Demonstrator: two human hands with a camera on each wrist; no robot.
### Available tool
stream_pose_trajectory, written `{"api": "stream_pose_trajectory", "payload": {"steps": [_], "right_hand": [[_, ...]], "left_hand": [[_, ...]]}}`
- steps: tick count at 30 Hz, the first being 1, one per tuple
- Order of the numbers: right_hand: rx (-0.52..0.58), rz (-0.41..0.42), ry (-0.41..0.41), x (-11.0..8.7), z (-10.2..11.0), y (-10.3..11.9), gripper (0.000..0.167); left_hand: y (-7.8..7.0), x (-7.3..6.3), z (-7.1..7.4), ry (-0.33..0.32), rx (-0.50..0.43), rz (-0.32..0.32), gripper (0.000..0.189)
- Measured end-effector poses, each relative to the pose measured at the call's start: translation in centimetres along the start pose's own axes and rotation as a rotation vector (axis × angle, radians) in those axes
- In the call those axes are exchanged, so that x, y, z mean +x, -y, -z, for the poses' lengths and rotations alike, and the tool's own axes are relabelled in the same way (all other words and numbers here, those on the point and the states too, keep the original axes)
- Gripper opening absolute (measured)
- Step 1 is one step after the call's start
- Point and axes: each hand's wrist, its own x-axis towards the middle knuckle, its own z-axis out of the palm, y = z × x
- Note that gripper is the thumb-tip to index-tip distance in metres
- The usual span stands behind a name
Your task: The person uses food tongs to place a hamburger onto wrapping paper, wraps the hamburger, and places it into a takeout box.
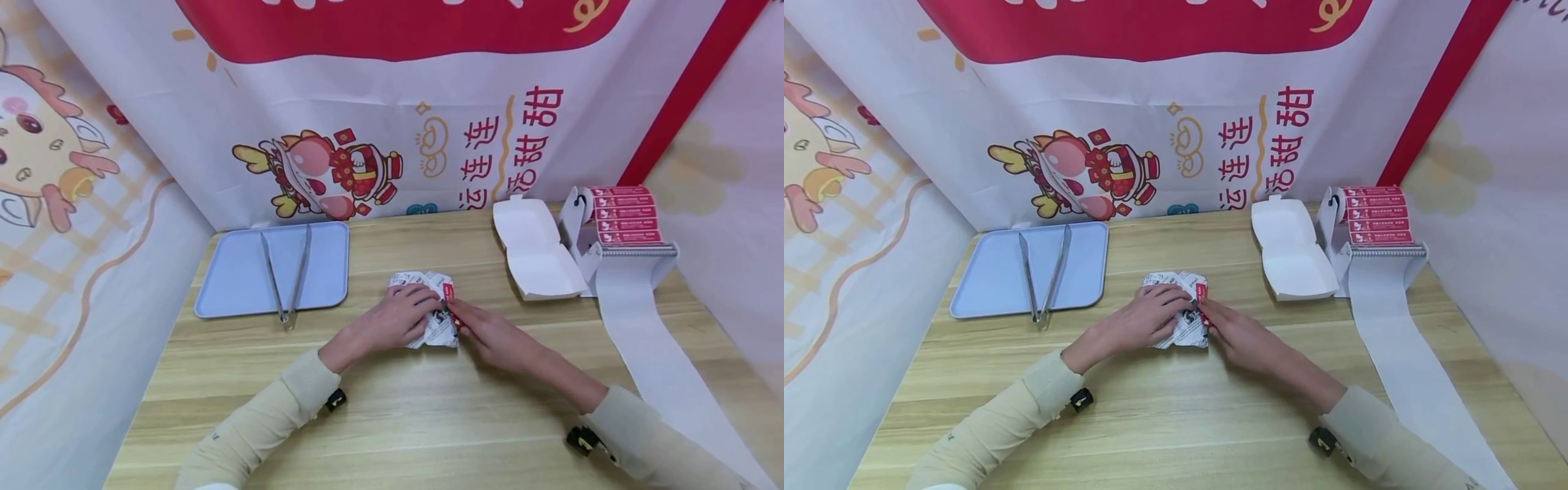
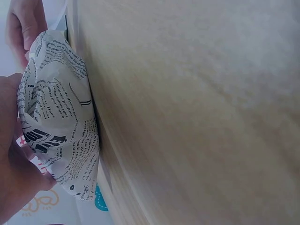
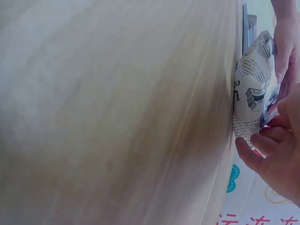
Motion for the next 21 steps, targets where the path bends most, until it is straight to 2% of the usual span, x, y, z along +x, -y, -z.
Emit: {"api": "stream_pose_trajectory", "payload": {"steps": [7,9,11,17,21], "right_hand": [[-0.090,-0.031,0.188,-0.9,-0.7,0.5,0.078],[-0.104,-0.029,0.220,-1.0,-0.7,0.7,0.081],[-0.092,-0.031,0.208,-0.9,-0.5,0.7,0.077],[-0.067,-0.049,0.013,0.7,-0.1,-0.1,0.067],[-0.078,-0.070,0.051,2.4,-0.3,-0.9,0.071]], "left_hand": [[0.1,0.1,0.0,0.023,-0.021,0.012,0.038],[0.1,0.1,0.2,0.021,-0.023,0.010,0.038],[0.2,0.1,0.4,0.015,-0.027,0.005,0.038],[0.3,0.2,0.5,0.025,-0.040,-0.010,0.037],[0.3,0.1,0.3,0.039,-0.035,-0.020,0.037]]}}
